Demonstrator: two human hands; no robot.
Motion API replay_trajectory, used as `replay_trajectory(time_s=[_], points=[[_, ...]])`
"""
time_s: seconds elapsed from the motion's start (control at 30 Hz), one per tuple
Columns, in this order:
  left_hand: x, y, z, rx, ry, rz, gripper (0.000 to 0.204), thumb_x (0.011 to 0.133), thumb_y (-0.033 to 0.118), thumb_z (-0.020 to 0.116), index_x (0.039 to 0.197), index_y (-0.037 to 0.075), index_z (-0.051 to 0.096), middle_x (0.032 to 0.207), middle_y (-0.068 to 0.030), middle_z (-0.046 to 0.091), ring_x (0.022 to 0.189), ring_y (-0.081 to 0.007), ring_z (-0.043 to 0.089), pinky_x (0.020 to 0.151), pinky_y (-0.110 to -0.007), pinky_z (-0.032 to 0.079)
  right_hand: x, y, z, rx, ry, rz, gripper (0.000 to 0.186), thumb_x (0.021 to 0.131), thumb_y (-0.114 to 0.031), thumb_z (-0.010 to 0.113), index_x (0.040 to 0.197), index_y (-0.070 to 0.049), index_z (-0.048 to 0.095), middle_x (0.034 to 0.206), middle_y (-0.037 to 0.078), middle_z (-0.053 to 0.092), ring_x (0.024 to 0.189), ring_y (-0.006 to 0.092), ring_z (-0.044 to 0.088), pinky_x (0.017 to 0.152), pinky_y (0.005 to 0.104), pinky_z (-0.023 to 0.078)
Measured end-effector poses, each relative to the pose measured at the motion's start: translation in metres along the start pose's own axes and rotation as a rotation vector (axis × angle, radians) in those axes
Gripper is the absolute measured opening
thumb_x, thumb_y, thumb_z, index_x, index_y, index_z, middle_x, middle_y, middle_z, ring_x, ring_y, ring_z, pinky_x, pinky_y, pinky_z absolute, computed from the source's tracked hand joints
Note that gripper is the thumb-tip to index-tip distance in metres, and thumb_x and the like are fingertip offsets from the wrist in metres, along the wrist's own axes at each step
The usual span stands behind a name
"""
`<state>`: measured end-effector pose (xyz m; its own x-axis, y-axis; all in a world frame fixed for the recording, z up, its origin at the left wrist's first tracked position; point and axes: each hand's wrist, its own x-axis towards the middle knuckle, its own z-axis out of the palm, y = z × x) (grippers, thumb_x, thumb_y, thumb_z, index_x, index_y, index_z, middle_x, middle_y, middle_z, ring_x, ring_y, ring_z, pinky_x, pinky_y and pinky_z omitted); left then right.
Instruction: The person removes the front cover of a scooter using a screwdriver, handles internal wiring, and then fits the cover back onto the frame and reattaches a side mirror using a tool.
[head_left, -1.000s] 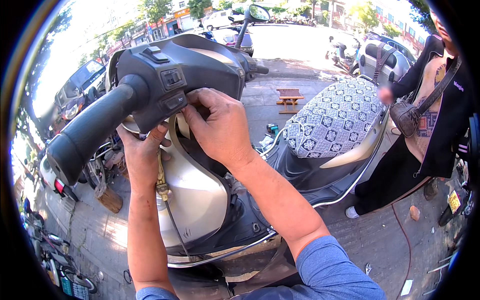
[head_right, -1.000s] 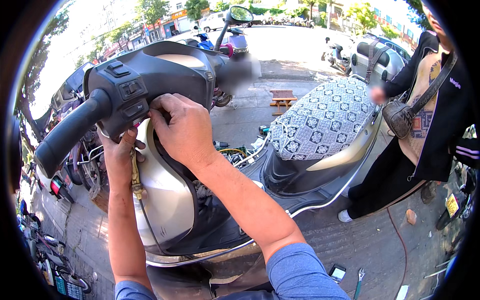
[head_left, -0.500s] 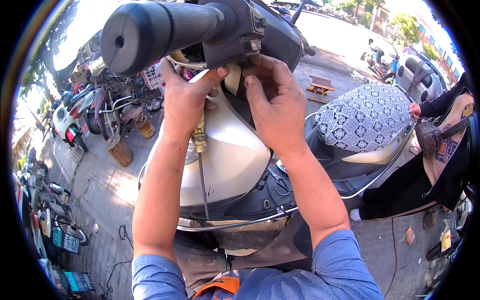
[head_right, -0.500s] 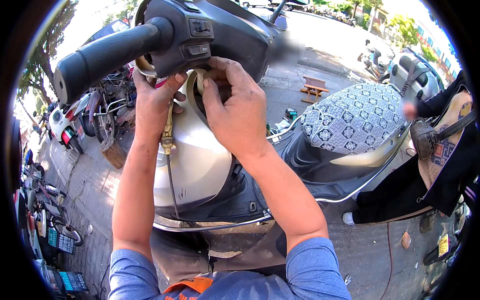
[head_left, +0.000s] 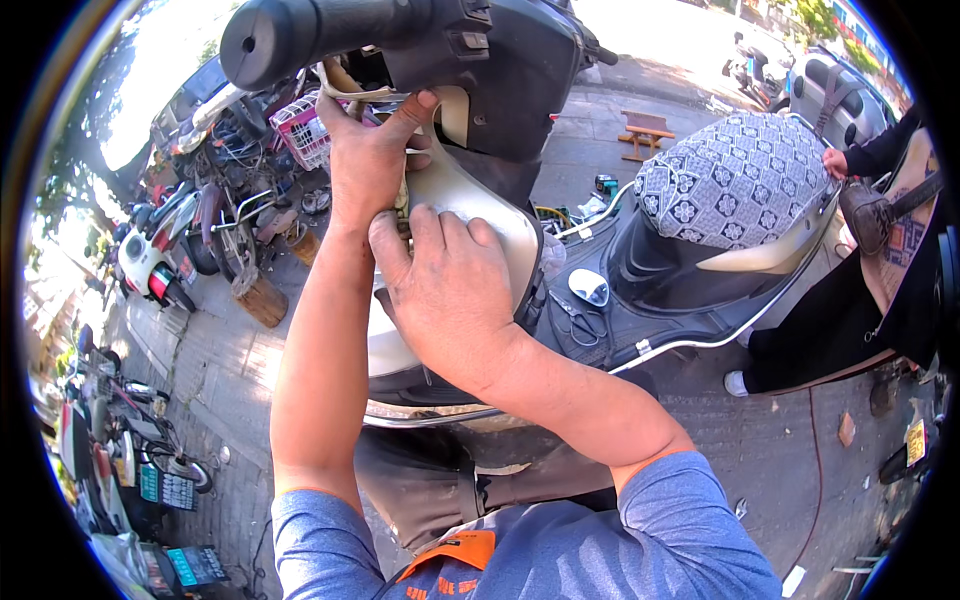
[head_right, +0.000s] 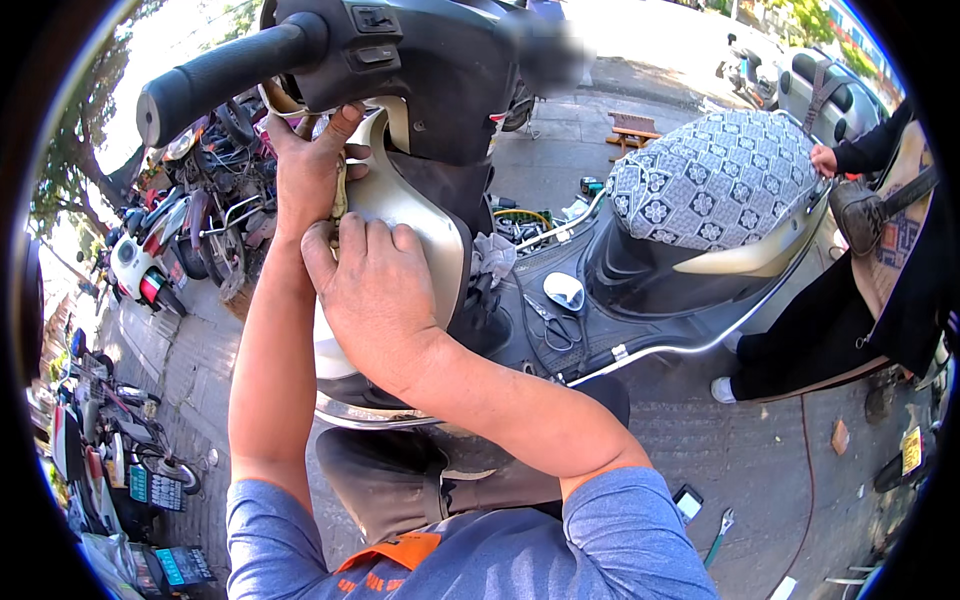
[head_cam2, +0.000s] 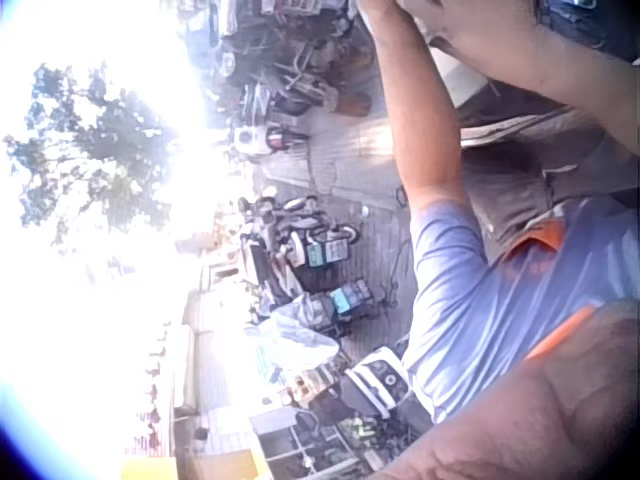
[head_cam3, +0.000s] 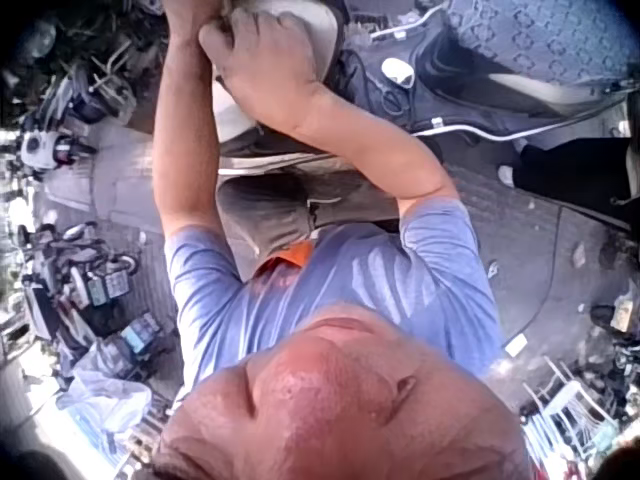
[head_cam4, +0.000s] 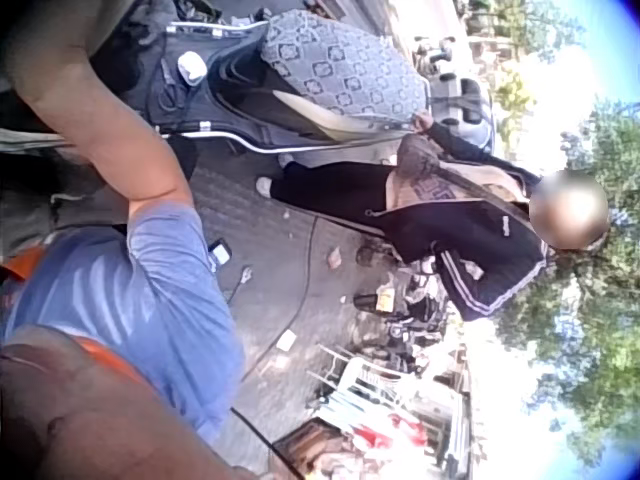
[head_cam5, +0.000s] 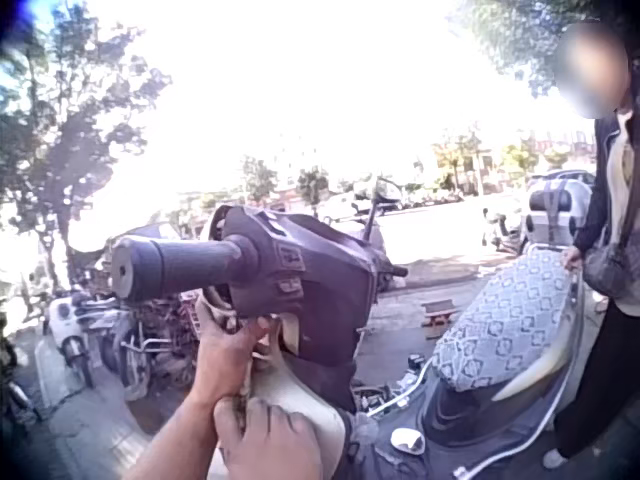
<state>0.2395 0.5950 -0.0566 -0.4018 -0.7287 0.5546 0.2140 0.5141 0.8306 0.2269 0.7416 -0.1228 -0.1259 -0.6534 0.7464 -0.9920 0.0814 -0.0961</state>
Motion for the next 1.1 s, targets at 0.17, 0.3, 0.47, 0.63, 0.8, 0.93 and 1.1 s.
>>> replay_trajectory(time_s=[0.17,0.3,0.47,0.63,0.8,0.93,1.1], points=[[-0.001,-0.003,-0.001,-0.036,-0.025,-0.008,0.095,0.089,0.031,0.088,0.147,0.003,0.018,0.126,-0.0179,0.062,0.082,-0.0207,0.073,0.061,-0.028,0.060,-0.005,-0.005,0.003,0.004,0.029,0.045,0.056,0.082,-0.013,0.071,0.133,0.000,0.052,0.088,0.010,0.065,0.064,0.0228,0.070,0.053,0.0355,0.055],[0.000,-0.006,-0.002,-0.083,-0.023,0.000,0.102,0.087,0.030,0.090,0.150,0.004,0.015,0.133,-0.0203,0.058,0.085,-0.0225,0.073,0.063,-0.028,0.061,-0.018,-0.004,-0.013,0.158,-0.095,0.139,0.053,0.086,-0.011,0.068,0.135,0.001,0.051,0.093,0.014,0.067,0.070,0.0295,0.073,0.058,0.0403,0.058],[0.000,-0.006,0.003,-0.062,-0.018,-0.043,0.105,0.087,0.030,0.090,0.153,0.005,0.013,0.139,-0.0219,0.054,0.089,-0.0258,0.075,0.064,-0.031,0.062,-0.061,0.023,-0.026,0.539,-0.080,0.151,0.054,0.090,-0.002,0.063,0.141,0.004,0.045,0.108,0.023,0.068,0.077,0.0369,0.073,0.063,0.0425,0.060],[0.001,-0.008,0.003,-0.021,0.013,-0.028,0.099,0.089,0.037,0.087,0.151,0.004,0.017,0.141,-0.0222,0.055,0.094,-0.0267,0.075,0.064,-0.030,0.061,-0.114,0.055,-0.038,1.245,-0.185,0.423,0.065,0.091,0.002,0.059,0.151,0.004,0.036,0.112,0.021,0.067,0.086,0.0292,0.073,0.078,0.0384,0.058],[0.001,-0.013,-0.001,0.046,0.035,-0.018,0.102,0.087,0.047,0.087,0.149,0.004,0.020,0.134,-0.0203,0.061,0.097,-0.0271,0.075,0.068,-0.031,0.062,-0.111,0.084,-0.061,1.449,-0.320,0.455,0.055,0.101,-0.017,0.068,0.147,0.000,0.042,0.112,0.011,0.061,0.093,0.0157,0.060,0.083,0.0305,0.051],[0.002,-0.012,0.001,0.061,0.029,-0.002,0.105,0.085,0.051,0.087,0.150,0.004,0.020,0.134,-0.0208,0.060,0.097,-0.0275,0.075,0.068,-0.031,0.062,-0.086,0.119,-0.073,1.709,0.045,0.481,0.033,0.105,-0.023,0.069,0.127,-0.003,0.054,0.100,0.005,0.057,0.094,0.0143,0.056,0.086,0.0318,0.049],[0.002,-0.015,0.001,0.076,0.041,0.009,0.106,0.084,0.054,0.087,0.151,0.004,0.021,0.133,-0.0206,0.061,0.094,-0.0271,0.076,0.066,-0.029,0.062,-0.048,0.177,-0.107,0.851,0.174,0.225,0.024,0.101,-0.006,0.070,0.124,-0.004,0.067,0.122,0.006,0.068,0.106,0.0121,0.061,0.096,0.0274,0.049]])
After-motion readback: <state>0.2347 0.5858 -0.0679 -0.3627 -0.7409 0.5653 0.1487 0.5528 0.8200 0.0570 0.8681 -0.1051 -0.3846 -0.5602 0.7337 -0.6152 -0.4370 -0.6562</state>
